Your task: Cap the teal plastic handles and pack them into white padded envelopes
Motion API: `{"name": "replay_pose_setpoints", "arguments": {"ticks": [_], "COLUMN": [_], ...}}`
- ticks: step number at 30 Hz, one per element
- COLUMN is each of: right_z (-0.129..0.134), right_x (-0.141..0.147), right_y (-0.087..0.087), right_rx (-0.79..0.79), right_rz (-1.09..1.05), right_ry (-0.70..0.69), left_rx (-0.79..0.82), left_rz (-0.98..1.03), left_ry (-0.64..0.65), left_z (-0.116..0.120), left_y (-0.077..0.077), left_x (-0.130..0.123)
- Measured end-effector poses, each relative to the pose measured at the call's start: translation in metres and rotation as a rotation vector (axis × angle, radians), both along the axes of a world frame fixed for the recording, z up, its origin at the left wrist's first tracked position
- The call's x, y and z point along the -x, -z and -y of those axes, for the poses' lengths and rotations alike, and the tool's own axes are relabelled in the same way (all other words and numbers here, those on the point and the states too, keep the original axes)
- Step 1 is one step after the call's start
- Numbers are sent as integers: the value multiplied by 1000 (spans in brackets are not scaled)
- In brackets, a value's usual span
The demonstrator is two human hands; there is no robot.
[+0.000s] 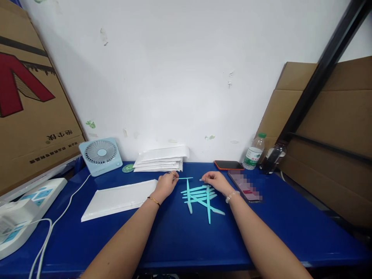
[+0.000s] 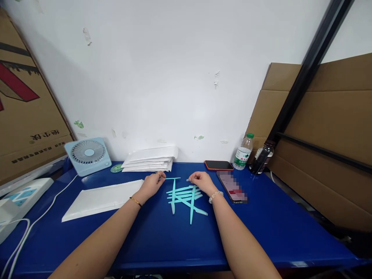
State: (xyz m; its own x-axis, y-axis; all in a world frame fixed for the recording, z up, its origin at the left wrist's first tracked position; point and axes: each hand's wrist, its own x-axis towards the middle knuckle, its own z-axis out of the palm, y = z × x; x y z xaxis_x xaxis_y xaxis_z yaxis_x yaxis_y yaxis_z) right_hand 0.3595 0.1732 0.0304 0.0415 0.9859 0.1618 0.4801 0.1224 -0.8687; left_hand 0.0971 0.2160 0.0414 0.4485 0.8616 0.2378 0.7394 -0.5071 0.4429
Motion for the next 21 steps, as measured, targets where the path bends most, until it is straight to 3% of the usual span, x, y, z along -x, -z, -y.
{"name": "replay_pose_setpoints", "arguments": {"ticks": [3, 7, 12, 15, 18, 21], "right_z": [4, 7, 11, 15, 17, 14], "right_x": [4, 9, 15, 22, 27, 27], "right_y": [-2, -7, -15, -20, -20, -16], "right_rx": [-51, -90, -98, -71, -75, -66], "right_rz": [219, 287, 132, -33, -187, -338], "right_ry": [59, 117, 0, -111, -125, -104], "left_rx": [-153, -221, -205, -92, 54, 100], "left_rz": [-97, -165, -81, 49, 162, 188], "left_ry": [157, 342, 327, 254, 194, 148], "left_z": [11, 21, 21, 17, 13, 9], "left_y": [-4, -8, -9, -8, -4, -2], "left_x": [-4, -12, -16, -17, -17, -18]}}
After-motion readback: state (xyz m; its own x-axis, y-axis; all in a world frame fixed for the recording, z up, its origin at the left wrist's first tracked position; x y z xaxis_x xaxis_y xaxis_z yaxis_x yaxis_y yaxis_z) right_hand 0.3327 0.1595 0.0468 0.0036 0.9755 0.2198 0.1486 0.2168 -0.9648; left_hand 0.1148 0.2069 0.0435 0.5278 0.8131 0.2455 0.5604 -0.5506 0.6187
